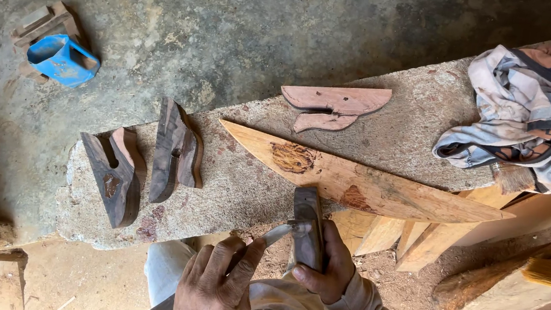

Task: Shaping and refining small wooden furniture components using a saw blade and a wooden block.

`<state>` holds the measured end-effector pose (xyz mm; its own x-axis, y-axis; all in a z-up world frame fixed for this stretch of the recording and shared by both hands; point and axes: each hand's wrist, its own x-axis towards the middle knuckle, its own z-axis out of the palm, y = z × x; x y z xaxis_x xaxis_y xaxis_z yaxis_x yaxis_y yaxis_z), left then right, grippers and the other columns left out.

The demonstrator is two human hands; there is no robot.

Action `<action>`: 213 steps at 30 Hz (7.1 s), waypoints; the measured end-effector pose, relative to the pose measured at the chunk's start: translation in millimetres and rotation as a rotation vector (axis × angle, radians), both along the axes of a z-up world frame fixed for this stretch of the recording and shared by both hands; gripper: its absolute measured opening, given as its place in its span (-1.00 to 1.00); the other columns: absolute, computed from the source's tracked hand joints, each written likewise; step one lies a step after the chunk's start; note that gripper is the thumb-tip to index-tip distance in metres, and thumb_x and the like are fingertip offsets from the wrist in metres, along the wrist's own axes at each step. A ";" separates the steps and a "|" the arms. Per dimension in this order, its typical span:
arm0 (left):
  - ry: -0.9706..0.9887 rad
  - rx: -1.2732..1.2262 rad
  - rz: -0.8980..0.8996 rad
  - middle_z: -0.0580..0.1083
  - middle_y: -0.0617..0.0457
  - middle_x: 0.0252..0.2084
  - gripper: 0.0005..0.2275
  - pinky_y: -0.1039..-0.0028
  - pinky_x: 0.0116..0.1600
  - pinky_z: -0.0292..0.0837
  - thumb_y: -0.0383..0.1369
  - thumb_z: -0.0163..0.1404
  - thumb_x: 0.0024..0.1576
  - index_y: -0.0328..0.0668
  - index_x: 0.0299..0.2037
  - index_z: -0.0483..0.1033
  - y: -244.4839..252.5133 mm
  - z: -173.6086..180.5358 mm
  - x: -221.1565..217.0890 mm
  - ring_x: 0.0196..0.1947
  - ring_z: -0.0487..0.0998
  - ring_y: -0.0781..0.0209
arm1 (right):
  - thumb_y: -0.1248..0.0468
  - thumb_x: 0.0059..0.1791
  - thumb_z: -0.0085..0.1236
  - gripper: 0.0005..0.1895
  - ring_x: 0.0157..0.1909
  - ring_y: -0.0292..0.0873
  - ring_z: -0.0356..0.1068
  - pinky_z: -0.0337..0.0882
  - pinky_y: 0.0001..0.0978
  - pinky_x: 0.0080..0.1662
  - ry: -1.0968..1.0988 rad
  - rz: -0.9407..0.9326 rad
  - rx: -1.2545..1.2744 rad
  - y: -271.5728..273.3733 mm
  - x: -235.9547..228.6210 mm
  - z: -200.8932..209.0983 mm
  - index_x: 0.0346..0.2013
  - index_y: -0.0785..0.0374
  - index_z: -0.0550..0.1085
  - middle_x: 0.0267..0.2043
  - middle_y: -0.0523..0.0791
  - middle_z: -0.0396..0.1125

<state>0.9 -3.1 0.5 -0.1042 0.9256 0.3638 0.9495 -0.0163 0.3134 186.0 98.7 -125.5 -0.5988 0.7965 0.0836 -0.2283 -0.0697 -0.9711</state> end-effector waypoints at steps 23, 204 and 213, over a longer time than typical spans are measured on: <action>-0.310 0.058 0.049 0.55 0.09 -0.21 -0.77 0.63 -0.47 0.50 -0.46 0.10 0.06 0.04 -0.11 0.69 -2.4 16.0 -13.5 -0.49 0.48 0.41 | 0.22 -0.24 0.28 -0.19 -0.34 -0.18 0.31 0.39 -0.31 -0.25 -0.047 -0.004 0.176 1.8 -3.3 8.4 0.23 0.38 0.18 -0.19 -0.09 0.34; -0.481 0.053 -0.015 0.50 0.12 -0.50 -0.92 0.50 -0.73 0.29 -0.43 0.08 0.10 -0.15 -0.23 0.58 -16.5 -1.1 28.7 -0.80 0.37 0.30 | 0.60 -0.19 0.30 -0.02 -0.34 -0.14 0.36 0.37 -0.39 -0.31 0.557 0.054 -0.144 -44.0 9.0 -26.2 0.43 0.35 0.02 -0.19 0.05 0.39; -0.546 0.084 0.054 0.55 0.10 -0.45 -0.86 0.45 -0.69 0.31 -0.47 0.11 0.06 -0.11 -0.19 0.60 -14.4 21.5 22.4 -0.76 0.43 0.25 | 0.51 -0.22 0.38 -0.15 -0.29 -0.13 0.43 0.49 -0.33 -0.26 0.453 0.011 -0.173 -43.5 18.1 -31.4 0.27 0.26 0.14 -0.09 0.05 0.37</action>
<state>23.3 -17.5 22.0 -0.3451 0.8837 0.3161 0.6498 -0.0180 0.7599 204.1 55.3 -156.9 -0.5414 0.8154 0.2048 -0.6238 -0.2263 -0.7481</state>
